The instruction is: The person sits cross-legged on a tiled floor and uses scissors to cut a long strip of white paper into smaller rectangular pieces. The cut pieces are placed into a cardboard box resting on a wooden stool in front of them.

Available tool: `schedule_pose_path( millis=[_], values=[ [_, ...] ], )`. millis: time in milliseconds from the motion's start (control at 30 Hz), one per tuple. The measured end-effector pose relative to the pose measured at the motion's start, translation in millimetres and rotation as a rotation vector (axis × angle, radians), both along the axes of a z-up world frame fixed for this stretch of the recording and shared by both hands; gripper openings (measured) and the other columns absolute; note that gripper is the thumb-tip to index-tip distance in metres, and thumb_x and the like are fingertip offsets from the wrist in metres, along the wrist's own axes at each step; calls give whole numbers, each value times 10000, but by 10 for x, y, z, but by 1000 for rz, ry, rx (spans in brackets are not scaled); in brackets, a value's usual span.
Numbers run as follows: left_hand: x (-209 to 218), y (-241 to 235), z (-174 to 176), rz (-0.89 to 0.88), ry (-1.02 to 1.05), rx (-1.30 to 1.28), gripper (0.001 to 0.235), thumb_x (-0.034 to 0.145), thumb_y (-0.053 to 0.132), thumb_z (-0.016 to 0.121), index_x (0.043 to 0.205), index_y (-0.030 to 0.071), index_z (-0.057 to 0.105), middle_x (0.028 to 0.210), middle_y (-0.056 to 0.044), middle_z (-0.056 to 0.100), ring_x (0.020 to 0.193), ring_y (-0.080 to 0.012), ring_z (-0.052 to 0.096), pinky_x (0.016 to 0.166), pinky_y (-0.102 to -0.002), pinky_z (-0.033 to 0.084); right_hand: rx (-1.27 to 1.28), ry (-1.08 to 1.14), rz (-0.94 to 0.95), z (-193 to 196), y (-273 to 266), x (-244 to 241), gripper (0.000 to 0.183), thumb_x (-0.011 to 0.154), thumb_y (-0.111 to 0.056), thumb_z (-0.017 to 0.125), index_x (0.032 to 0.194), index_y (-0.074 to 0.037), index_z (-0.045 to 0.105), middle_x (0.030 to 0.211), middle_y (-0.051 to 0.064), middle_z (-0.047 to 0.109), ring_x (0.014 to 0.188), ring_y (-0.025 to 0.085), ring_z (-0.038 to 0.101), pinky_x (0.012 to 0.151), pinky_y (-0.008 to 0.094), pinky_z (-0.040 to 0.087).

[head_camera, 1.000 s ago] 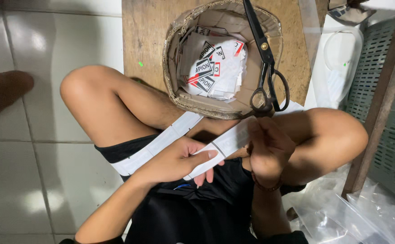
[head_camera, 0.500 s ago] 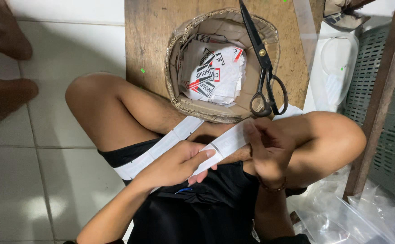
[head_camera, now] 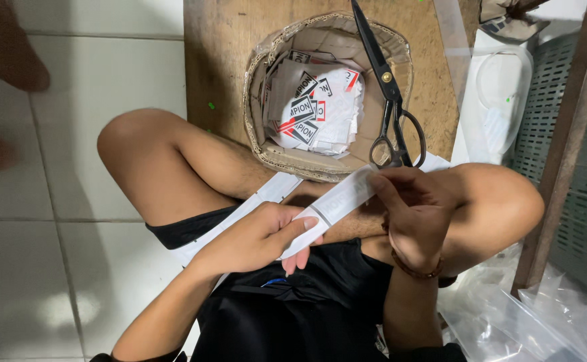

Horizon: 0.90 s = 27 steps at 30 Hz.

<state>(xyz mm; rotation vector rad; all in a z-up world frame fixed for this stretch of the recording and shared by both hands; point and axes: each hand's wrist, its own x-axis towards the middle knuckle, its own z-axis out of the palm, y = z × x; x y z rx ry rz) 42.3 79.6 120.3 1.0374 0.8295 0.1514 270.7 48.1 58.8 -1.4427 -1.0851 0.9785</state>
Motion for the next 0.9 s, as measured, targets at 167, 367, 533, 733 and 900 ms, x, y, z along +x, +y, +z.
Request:
schedule_pose_path(
  millis=[167,367,533,733,900],
  values=[
    [-4,5,-1,12,-2,12,467,1031,220,435,646,93,669,448,-58,630,458,-144,588,521,-242,491,36,27,11,-9,3,32,93,822,123,770,878,82,708,605,117,630,567,111,555,587,245,498],
    [-52,99,27,70,30,36,478,1037,203,424,626,75,630,410,-51,566,423,-159,556,502,-257,483,196,-300,-32,162,133,97,77,969,34,695,1023,87,684,715,164,640,598,186,570,629,308,498],
    [-93,323,-30,170,129,260,435,1026,185,426,657,74,628,424,-79,602,436,-186,575,540,-316,523,85,-705,12,332,410,1,316,980,19,683,1228,167,555,1046,302,593,940,453,605,887,527,497],
    [-59,595,-104,193,188,416,439,1032,196,430,656,101,634,441,-58,621,442,-180,564,537,-300,509,-119,-885,156,201,415,37,323,1019,-171,540,1299,-13,570,1061,162,566,957,408,648,820,505,554],
    [-4,764,-166,142,112,333,477,1028,202,436,591,105,600,374,-9,519,383,-148,485,494,-260,489,-290,-918,238,192,390,172,513,880,-143,706,1353,-57,529,977,196,606,918,448,663,786,574,547]
  ],
)
